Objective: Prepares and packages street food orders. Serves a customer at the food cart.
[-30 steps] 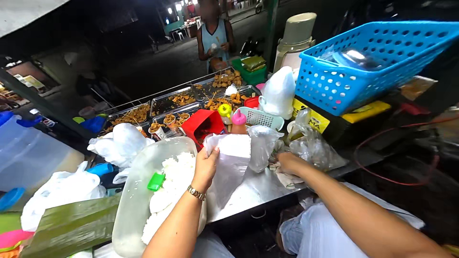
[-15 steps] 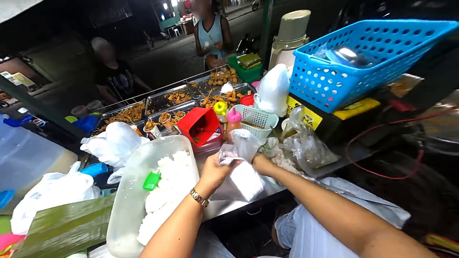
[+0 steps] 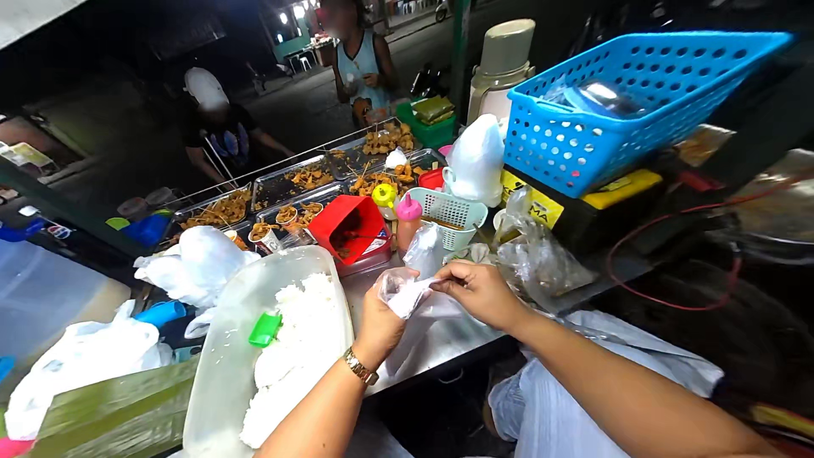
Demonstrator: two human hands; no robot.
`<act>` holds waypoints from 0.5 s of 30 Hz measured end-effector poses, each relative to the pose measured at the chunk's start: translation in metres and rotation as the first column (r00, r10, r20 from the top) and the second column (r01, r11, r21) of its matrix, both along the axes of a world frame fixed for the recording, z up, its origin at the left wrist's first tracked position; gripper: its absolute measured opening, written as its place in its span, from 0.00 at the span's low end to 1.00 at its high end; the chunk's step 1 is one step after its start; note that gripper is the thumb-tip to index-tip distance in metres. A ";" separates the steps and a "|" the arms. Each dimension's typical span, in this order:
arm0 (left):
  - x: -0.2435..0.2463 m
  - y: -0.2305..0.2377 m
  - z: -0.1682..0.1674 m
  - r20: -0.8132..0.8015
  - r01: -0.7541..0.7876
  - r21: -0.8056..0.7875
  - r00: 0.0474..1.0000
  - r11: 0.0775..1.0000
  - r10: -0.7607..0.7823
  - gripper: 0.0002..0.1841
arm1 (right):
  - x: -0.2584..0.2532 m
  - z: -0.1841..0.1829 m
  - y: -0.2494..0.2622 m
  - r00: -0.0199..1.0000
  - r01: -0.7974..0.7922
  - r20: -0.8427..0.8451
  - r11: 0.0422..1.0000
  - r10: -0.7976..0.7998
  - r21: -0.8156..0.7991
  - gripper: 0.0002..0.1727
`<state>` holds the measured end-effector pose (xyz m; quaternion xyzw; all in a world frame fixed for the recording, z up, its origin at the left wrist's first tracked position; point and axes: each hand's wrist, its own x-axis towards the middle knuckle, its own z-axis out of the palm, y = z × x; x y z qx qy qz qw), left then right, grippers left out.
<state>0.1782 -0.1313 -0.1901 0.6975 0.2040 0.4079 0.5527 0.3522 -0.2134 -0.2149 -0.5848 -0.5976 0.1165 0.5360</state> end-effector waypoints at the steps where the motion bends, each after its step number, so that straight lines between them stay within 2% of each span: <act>1: 0.000 0.000 -0.001 0.018 0.019 -0.025 1.000 1.000 -0.019 0.13 | -0.001 -0.002 0.000 1.000 0.003 0.015 0.999 -0.004 0.041 0.10; 5: 0.000 0.001 0.001 -0.032 -0.014 -0.095 0.999 0.995 0.011 0.23 | -0.009 -0.004 -0.005 0.999 0.014 0.029 0.996 -0.017 0.083 0.13; 6: -0.001 0.001 0.002 -0.045 -0.006 -0.082 0.999 0.997 0.002 0.20 | -0.011 -0.003 -0.006 1.000 0.000 0.030 0.997 -0.003 0.079 0.13; 8: -0.002 0.000 0.001 -0.044 -0.004 -0.046 0.999 0.999 0.002 0.05 | -0.013 -0.004 -0.007 0.998 -0.030 0.049 0.994 0.025 0.104 0.14; 9: -0.003 0.000 0.000 -0.032 0.012 -0.027 0.999 1.000 -0.013 0.03 | -0.013 -0.004 -0.007 0.998 -0.042 0.061 0.993 0.035 0.110 0.15; 12: -0.004 0.004 -0.002 -0.005 0.081 0.004 0.997 0.997 -0.081 0.08 | -0.013 -0.001 -0.008 0.996 -0.060 0.067 0.994 0.054 0.095 0.15; 15: -0.003 0.001 0.003 -0.020 0.111 -0.086 0.993 0.990 -0.113 0.07 | -0.012 -0.001 -0.009 0.997 -0.034 0.069 0.996 0.029 0.081 0.15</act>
